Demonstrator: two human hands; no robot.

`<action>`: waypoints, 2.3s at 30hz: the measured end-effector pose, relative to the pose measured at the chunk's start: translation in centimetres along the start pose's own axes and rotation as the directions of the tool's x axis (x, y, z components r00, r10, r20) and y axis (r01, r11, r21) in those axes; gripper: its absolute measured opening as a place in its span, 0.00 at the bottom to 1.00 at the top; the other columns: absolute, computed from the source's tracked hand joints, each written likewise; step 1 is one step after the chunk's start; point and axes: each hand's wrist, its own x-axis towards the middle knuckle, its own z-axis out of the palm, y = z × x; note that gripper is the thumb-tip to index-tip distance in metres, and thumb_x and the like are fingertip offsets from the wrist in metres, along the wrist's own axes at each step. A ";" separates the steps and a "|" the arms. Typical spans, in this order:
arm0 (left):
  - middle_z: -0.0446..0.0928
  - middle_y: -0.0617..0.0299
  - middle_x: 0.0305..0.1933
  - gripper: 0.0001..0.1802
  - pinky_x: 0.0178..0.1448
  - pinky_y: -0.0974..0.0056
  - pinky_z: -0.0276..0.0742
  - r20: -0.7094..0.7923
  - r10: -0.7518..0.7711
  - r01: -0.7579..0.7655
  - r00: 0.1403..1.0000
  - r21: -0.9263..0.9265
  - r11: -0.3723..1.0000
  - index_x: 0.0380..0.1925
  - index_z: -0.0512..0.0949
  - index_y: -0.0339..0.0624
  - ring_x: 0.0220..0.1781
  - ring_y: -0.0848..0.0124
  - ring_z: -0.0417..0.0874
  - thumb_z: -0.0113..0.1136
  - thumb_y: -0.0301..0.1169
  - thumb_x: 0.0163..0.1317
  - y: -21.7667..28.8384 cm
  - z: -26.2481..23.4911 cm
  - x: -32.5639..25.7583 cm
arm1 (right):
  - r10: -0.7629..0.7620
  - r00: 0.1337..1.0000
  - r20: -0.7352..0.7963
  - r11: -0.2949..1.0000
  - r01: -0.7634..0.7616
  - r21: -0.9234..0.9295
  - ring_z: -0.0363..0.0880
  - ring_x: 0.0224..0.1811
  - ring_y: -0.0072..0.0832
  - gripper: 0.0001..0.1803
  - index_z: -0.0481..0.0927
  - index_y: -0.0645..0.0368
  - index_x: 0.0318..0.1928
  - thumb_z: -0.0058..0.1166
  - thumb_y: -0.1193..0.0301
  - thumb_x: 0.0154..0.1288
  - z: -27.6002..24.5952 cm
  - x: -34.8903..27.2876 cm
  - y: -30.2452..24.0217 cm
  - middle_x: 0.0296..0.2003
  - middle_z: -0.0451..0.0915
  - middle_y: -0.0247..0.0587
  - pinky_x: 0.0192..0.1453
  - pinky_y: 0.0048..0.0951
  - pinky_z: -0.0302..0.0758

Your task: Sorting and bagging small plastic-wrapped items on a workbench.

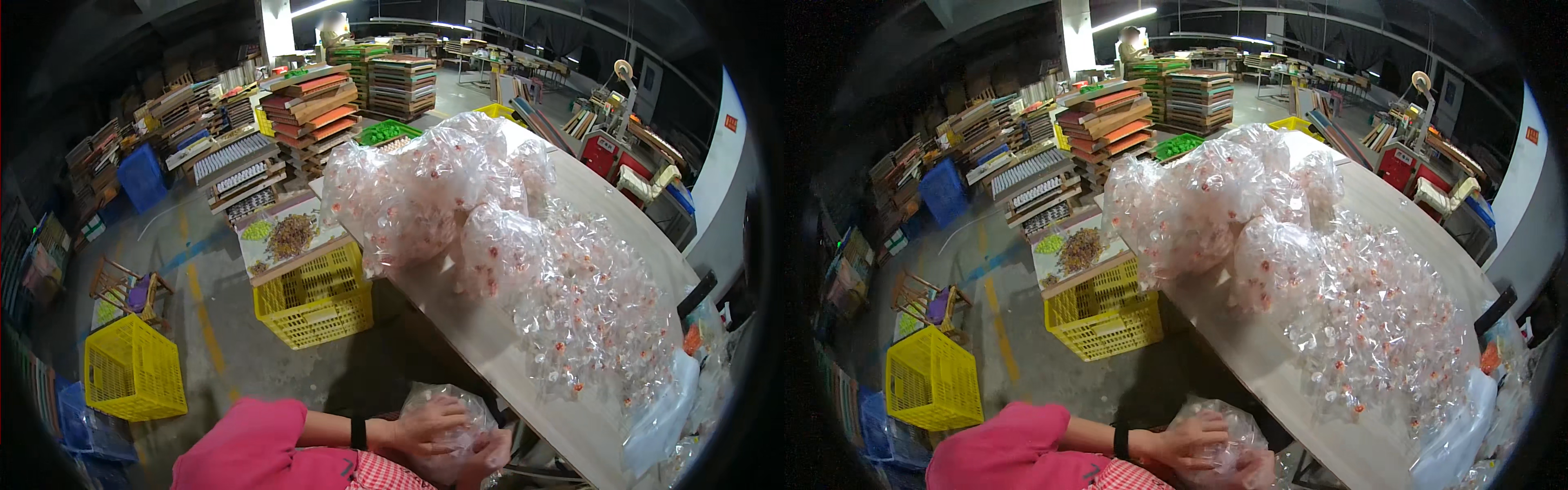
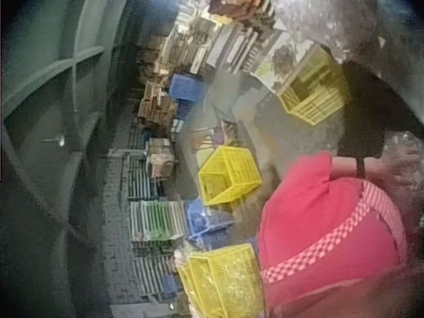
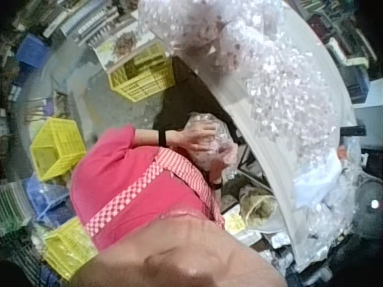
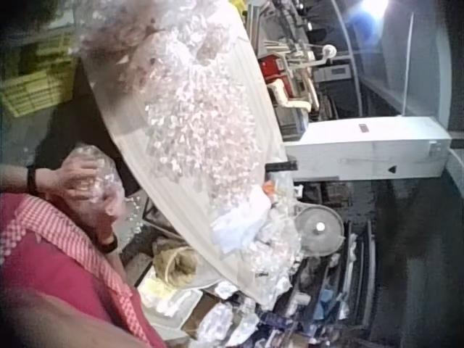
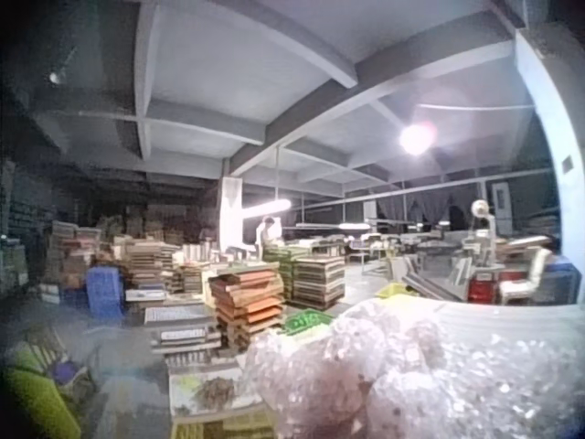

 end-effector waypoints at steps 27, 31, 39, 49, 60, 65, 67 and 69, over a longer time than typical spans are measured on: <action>0.75 0.54 0.25 0.07 0.34 0.54 0.75 0.134 -0.166 0.186 0.977 -0.153 0.971 0.27 0.74 0.45 0.31 0.52 0.79 0.61 0.29 0.47 -7.5 10.3 -5.7 | 0.025 0.999 0.033 0.954 -0.014 -0.300 0.74 0.45 0.42 0.20 0.74 0.68 0.50 0.47 0.62 0.68 -3.8 -4.4 17.5 0.43 0.76 0.53 0.52 0.41 0.72; 0.71 0.55 0.24 0.09 0.35 0.54 0.75 0.051 -0.132 0.133 0.990 -0.019 0.991 0.26 0.71 0.46 0.30 0.54 0.78 0.63 0.30 0.48 -9.2 9.5 -5.7 | -0.006 1.000 0.000 0.897 0.005 -0.442 0.74 0.50 0.48 0.20 0.74 0.71 0.51 0.49 0.68 0.64 -1.5 -1.4 17.1 0.47 0.76 0.58 0.57 0.43 0.70; 0.76 0.58 0.49 0.20 0.60 0.60 0.69 0.115 -0.326 0.315 0.938 -0.674 0.669 0.42 0.76 0.40 0.54 0.67 0.74 0.44 0.46 0.72 -5.0 2.2 -1.3 | -0.073 0.961 0.268 0.928 0.163 -0.334 0.74 0.36 0.36 0.13 0.72 0.61 0.30 0.39 0.72 0.74 -0.8 2.9 5.0 0.30 0.73 0.45 0.44 0.38 0.72; 0.65 0.68 0.25 0.41 0.41 0.72 0.67 0.592 -0.055 0.589 0.804 -0.805 -0.069 0.25 0.70 0.42 0.31 0.76 0.68 0.20 0.65 0.70 1.1 -3.4 1.1 | 0.383 0.823 0.419 0.552 -0.568 0.611 0.53 0.16 0.15 0.22 0.67 0.55 0.30 0.35 0.54 0.79 -0.5 1.1 -4.4 0.16 0.58 0.24 0.20 0.21 0.51; 0.76 0.58 0.39 0.19 0.47 0.64 0.74 0.654 -0.106 0.563 0.749 -0.544 0.623 0.36 0.79 0.36 0.42 0.66 0.78 0.48 0.42 0.72 -0.3 -3.7 0.2 | 0.217 0.833 0.509 0.972 -0.230 -0.040 0.78 0.35 0.19 0.09 0.85 0.61 0.39 0.59 0.68 0.67 -1.2 -0.1 -3.0 0.32 0.84 0.32 0.43 0.23 0.75; 0.77 0.55 0.44 0.07 0.53 0.59 0.73 0.345 0.053 0.027 0.937 -0.223 0.974 0.38 0.78 0.38 0.46 0.56 0.78 0.58 0.29 0.64 -0.1 -3.2 0.4 | 0.424 0.807 0.411 0.781 -0.556 0.285 0.72 0.30 0.14 0.11 0.83 0.58 0.41 0.57 0.63 0.69 -1.2 0.1 -0.5 0.26 0.78 0.26 0.36 0.20 0.71; 0.77 0.59 0.36 0.06 0.45 0.65 0.74 0.460 0.018 0.272 0.888 -0.555 0.786 0.41 0.76 0.38 0.37 0.66 0.78 0.54 0.26 0.66 1.2 -2.1 0.7 | 0.512 0.828 0.230 0.798 -0.557 0.228 0.68 0.28 0.12 0.13 0.81 0.55 0.43 0.54 0.59 0.70 0.3 0.8 0.3 0.25 0.73 0.22 0.32 0.17 0.65; 0.75 0.63 0.34 0.08 0.41 0.66 0.73 0.673 -0.152 0.619 0.724 -0.535 0.575 0.41 0.75 0.37 0.37 0.72 0.76 0.49 0.30 0.72 3.3 -1.6 1.2 | 0.515 0.833 0.204 0.820 -0.548 0.168 0.67 0.28 0.11 0.15 0.81 0.54 0.41 0.53 0.56 0.72 0.6 1.5 0.2 0.28 0.74 0.23 0.31 0.17 0.64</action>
